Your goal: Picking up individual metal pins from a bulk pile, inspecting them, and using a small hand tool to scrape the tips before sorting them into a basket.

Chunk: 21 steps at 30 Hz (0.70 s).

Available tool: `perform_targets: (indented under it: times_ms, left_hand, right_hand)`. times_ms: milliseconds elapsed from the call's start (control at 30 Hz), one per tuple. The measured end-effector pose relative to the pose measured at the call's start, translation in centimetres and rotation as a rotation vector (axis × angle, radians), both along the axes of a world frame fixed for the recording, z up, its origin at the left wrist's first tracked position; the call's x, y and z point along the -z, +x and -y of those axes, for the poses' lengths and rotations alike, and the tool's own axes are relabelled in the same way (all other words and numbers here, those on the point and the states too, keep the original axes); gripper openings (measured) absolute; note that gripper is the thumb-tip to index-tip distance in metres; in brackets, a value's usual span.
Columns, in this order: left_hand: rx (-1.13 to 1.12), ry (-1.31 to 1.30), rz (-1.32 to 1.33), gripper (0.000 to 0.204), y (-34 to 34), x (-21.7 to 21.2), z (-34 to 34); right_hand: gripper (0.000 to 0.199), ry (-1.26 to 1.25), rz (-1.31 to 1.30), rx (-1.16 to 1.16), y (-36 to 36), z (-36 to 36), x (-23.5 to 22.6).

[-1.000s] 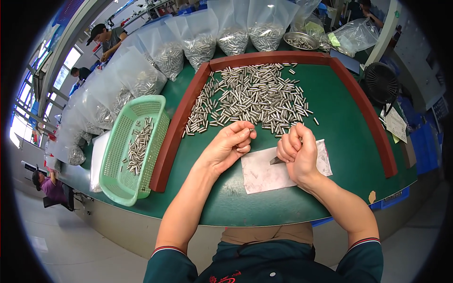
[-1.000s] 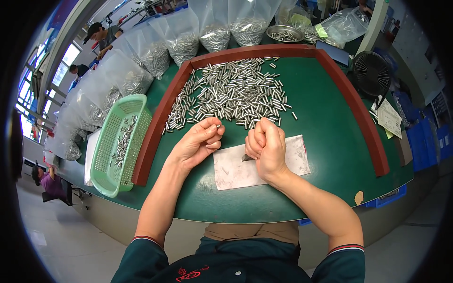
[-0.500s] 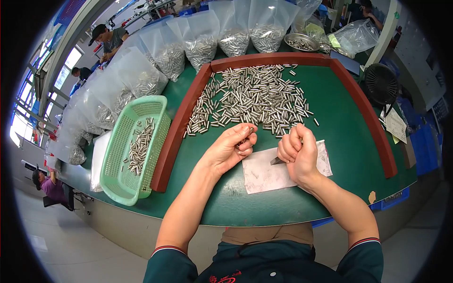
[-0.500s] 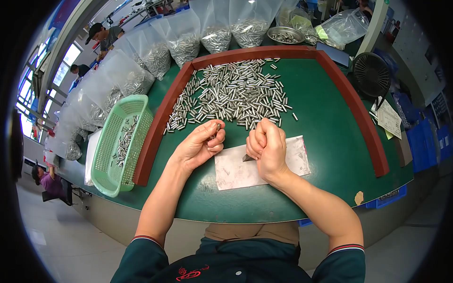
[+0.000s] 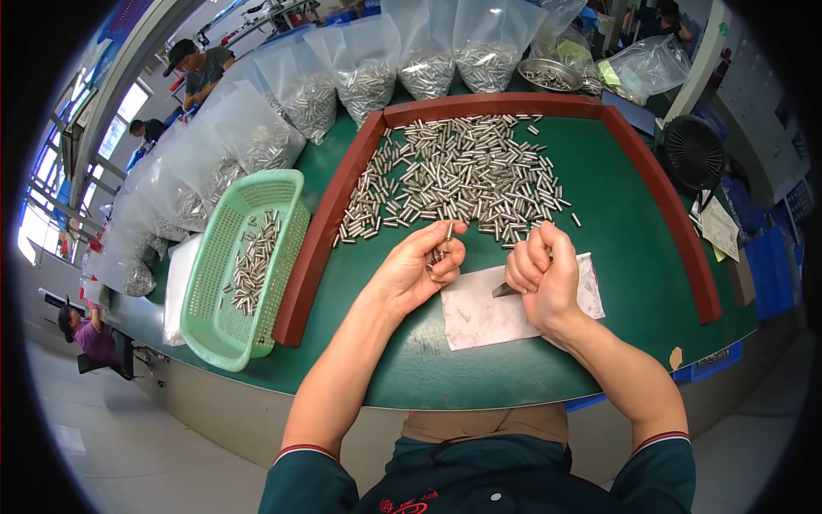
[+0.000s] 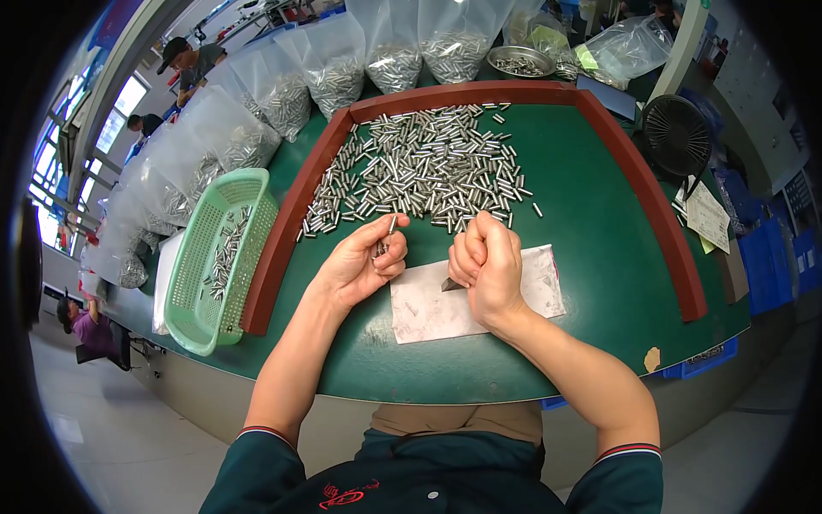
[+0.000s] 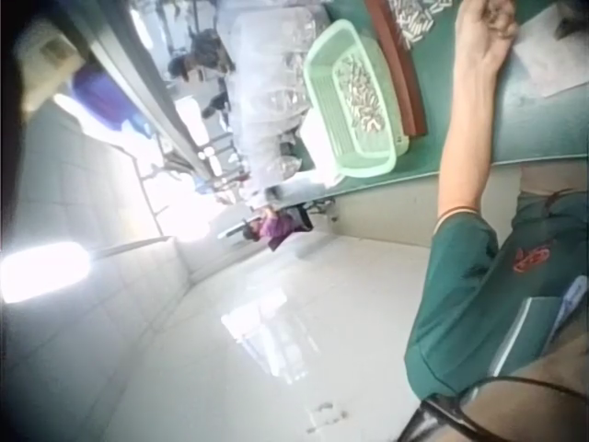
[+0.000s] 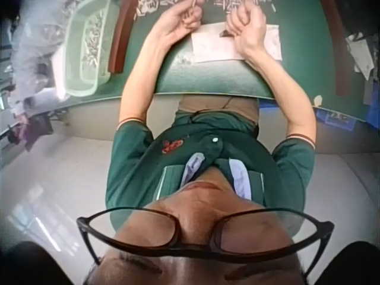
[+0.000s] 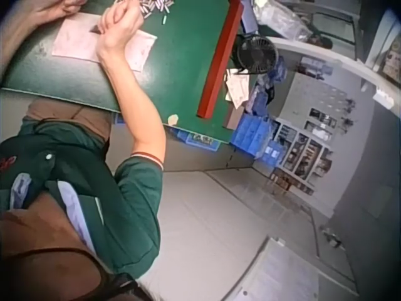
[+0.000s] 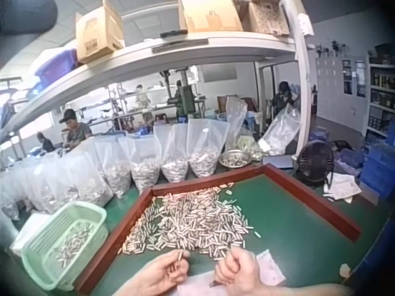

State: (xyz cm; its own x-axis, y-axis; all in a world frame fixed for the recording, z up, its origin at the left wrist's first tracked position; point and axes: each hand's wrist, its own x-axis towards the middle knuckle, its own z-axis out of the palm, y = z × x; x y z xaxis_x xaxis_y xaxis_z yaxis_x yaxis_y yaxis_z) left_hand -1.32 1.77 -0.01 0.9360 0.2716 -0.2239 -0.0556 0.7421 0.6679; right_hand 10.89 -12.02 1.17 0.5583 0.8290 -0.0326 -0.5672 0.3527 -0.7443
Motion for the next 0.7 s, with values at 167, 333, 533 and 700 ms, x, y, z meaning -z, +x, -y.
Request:
perform_targets:
  times_ms: [167, 333, 533, 700]
  left_hand:
    - [-0.067, 0.008, -0.051, 0.023, 0.01, -0.12, -0.05]
    - [-0.092, -0.156, -0.033, 0.021, 0.00, 0.27, -0.40]
    - [-0.105, -0.168, -0.012, 0.023, 0.06, 0.02, -0.17]
    - [-0.144, -0.149, -0.030, 0.022, 0.02, -0.06, -0.15]
  right_hand:
    - [0.040, -0.003, -0.002, -0.002, 0.02, -0.03, -0.04]
    - [0.039, -0.008, 0.000, -0.009, 0.08, 0.01, -0.08]
    - [0.039, -0.013, -0.012, -0.003, 0.15, 0.02, -0.01]
    - [0.039, -0.011, -0.007, -0.006, 0.04, 0.03, -0.15]
